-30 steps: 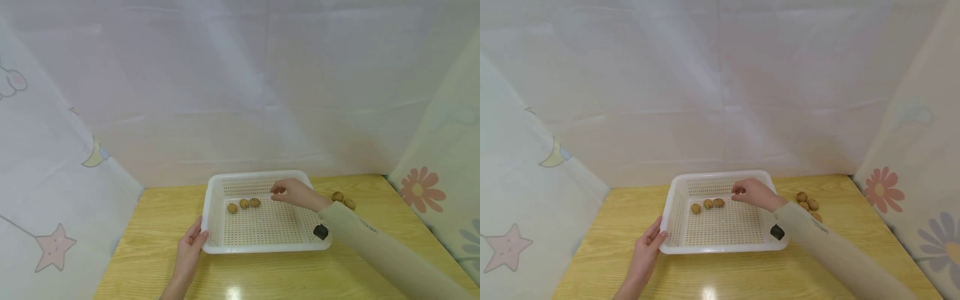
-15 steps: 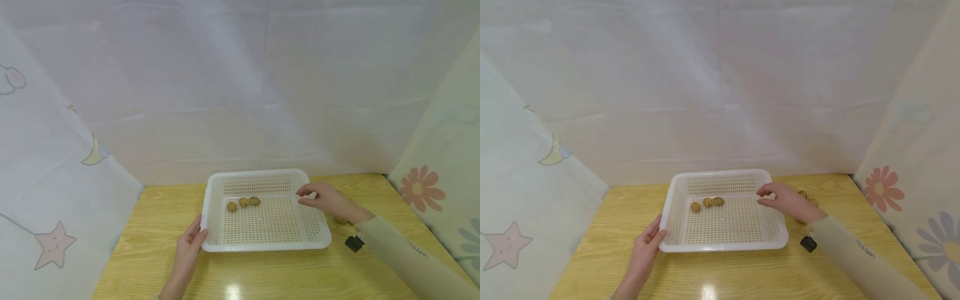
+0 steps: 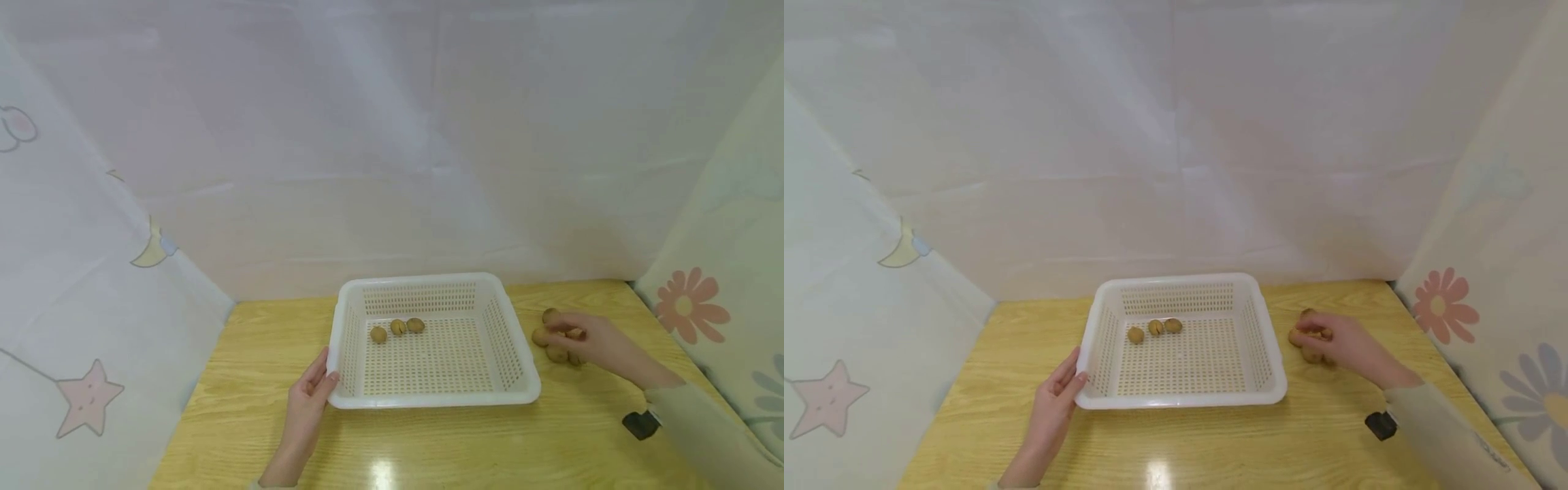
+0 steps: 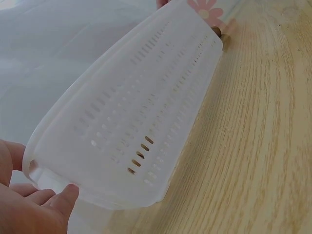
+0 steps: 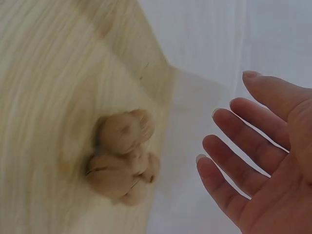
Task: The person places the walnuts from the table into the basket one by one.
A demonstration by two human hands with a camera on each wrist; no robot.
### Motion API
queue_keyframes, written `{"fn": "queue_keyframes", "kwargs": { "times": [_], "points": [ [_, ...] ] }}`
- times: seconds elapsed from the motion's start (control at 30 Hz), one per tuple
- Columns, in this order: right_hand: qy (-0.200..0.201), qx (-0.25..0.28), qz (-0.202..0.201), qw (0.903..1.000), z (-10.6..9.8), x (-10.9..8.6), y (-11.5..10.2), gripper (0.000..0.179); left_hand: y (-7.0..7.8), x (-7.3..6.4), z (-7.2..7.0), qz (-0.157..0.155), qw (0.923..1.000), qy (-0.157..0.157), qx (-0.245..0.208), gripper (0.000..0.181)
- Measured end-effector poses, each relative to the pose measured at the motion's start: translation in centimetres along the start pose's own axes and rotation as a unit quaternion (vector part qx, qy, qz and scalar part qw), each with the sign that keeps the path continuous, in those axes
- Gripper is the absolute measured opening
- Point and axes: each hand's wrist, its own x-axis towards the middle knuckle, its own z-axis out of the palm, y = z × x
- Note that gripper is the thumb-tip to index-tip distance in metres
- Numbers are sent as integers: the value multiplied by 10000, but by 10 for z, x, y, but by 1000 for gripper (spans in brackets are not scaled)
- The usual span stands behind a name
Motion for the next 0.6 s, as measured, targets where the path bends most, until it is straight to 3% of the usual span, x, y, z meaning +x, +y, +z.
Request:
{"fn": "queue_keyframes", "kwargs": {
  "times": [0.33,0.6],
  "points": [
    [246,-236,348,9988,2,-25,44,40,2,0,0,-20,10000,-6,8,63],
    [226,-374,1077,9932,15,-35,70,58,3,-1,0,-34,10000,-27,-16,63]
  ]
}}
